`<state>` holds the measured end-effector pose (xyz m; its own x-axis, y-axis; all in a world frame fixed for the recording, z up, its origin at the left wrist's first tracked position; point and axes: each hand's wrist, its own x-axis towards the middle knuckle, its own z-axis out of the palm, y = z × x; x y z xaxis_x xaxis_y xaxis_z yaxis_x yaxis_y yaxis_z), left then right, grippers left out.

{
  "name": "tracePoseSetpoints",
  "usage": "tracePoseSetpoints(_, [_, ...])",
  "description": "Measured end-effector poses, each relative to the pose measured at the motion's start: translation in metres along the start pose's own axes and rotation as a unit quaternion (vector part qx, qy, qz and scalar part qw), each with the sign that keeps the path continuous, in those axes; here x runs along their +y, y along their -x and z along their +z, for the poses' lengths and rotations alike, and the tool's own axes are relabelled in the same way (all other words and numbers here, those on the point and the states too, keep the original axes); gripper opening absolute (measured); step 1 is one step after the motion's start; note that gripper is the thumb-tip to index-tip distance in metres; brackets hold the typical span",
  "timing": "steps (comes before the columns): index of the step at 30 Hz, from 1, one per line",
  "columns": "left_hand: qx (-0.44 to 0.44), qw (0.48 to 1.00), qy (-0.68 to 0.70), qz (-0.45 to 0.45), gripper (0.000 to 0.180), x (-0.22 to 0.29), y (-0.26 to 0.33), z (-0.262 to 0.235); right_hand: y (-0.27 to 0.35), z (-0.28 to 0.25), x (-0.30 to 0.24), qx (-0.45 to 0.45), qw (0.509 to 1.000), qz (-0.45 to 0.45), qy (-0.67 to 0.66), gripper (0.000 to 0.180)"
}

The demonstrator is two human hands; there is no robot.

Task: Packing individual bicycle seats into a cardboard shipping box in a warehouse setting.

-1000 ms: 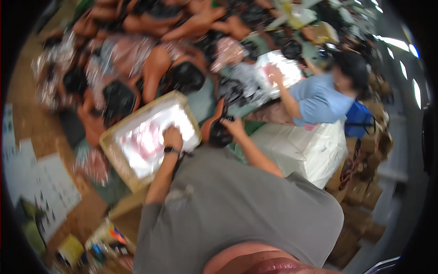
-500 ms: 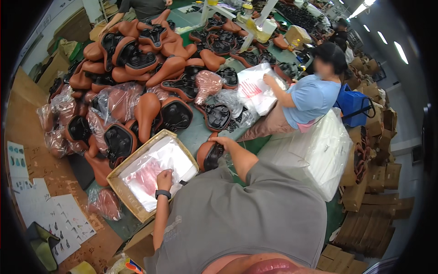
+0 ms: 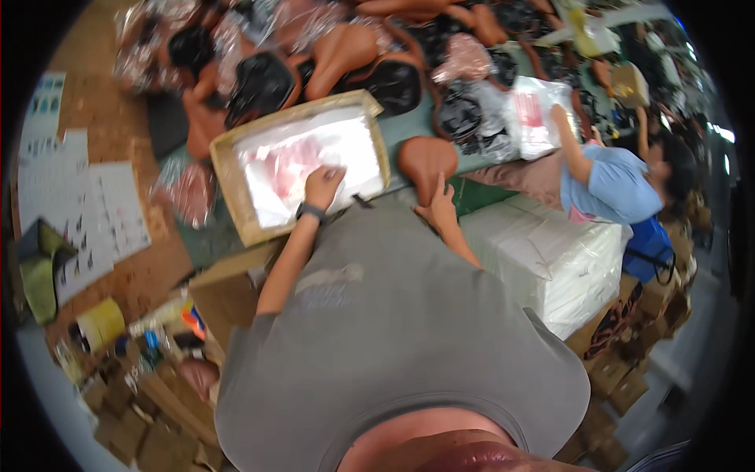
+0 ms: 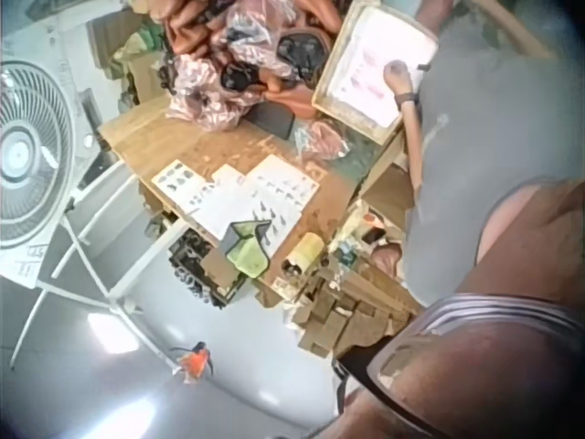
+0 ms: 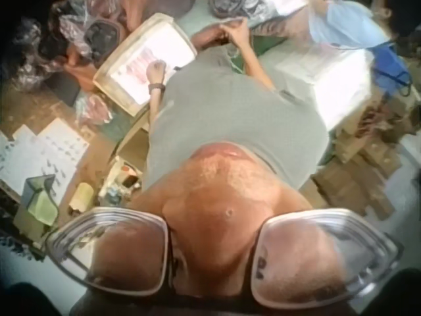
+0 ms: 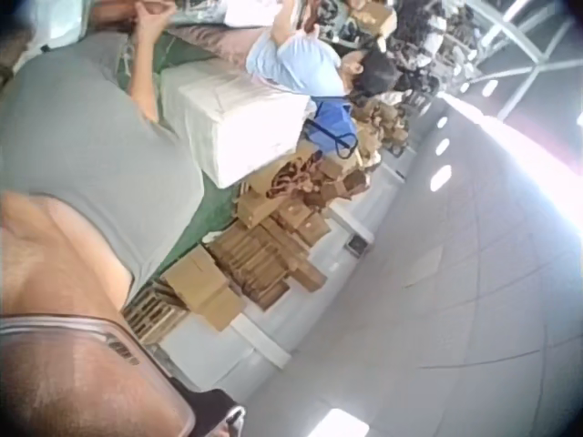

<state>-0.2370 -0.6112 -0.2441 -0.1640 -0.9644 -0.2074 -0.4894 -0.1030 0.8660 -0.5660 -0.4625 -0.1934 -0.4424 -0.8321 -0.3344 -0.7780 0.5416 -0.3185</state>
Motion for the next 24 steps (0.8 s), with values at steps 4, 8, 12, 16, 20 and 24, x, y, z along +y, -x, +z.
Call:
tracePoseSetpoints(4, [-0.065,0.926,0.309,-0.208,0.048,0.015,0.002,-0.005,-0.025,0.038,-0.003,0.026,0.996,0.061,-0.053,0.137])
tracePoseSetpoints(8, [-0.028,0.925,0.331,-0.186,0.026,0.034,0.02,-0.025,-0.039,-0.032,-0.005,-0.161,0.867,0.152,-0.447,0.1])
tracePoseSetpoints(12, [-0.025,0.962,0.244,-0.123,0.026,0.06,0.021,-0.034,0.001,-0.098,-0.067,-0.324,0.627,0.086,-0.703,0.091])
tracePoseSetpoints(16, [-0.177,0.902,0.351,-0.176,0.021,0.07,0.013,-0.015,-0.019,-0.064,-0.141,-0.449,0.588,0.019,-0.673,0.073])
tracePoseSetpoints(20, [-0.111,0.741,0.587,-0.307,0.022,0.079,-0.001,-0.064,-0.038,-0.073,-0.181,-0.46,0.635,-0.032,-0.619,0.068])
tracePoseSetpoints(24, [0.124,0.824,0.51,-0.214,0.03,0.061,-0.031,-0.152,-0.048,-0.106,-0.194,-0.297,0.797,-0.325,-0.413,0.08])
